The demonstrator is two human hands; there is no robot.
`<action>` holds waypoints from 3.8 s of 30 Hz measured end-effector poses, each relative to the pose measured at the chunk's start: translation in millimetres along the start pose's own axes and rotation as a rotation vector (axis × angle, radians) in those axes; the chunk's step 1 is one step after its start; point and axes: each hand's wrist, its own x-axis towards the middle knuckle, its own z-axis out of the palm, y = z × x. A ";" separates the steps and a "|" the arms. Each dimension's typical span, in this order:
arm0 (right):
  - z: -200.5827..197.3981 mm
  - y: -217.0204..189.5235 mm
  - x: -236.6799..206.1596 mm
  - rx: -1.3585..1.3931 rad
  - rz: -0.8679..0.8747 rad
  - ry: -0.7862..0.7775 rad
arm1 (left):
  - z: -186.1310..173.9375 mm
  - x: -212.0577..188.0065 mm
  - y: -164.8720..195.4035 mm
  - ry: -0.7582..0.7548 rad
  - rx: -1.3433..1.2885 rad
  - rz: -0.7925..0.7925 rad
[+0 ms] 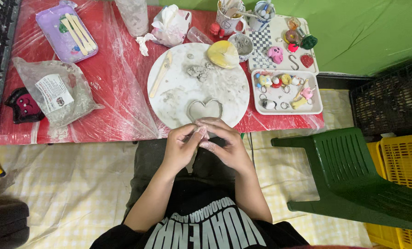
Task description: The person shapes a lump of clay into a heart form on a round white bat, pressing and pinching the clay walls by hand and smoothing the surface with a yellow sponge, occasionally using a wooden stick to refine the edges.
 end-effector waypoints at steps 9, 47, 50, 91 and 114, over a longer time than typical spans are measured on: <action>-1.3 5.2 -3.0 0.046 0.095 0.054 | -2.3 -0.2 -6.4 -0.127 -0.142 -0.081; 36.7 51.4 -40.3 0.319 0.260 0.246 | 15.5 -0.6 8.4 0.101 0.536 0.624; 34.5 65.7 -47.9 0.273 0.215 0.256 | 17.2 -2.6 9.9 0.063 0.482 0.650; 2.1 34.7 -38.4 0.412 0.366 0.136 | -29.2 24.8 47.1 -0.276 0.693 0.811; 11.0 41.1 -25.0 0.513 0.426 0.260 | -24.7 39.7 45.3 -0.216 0.690 0.657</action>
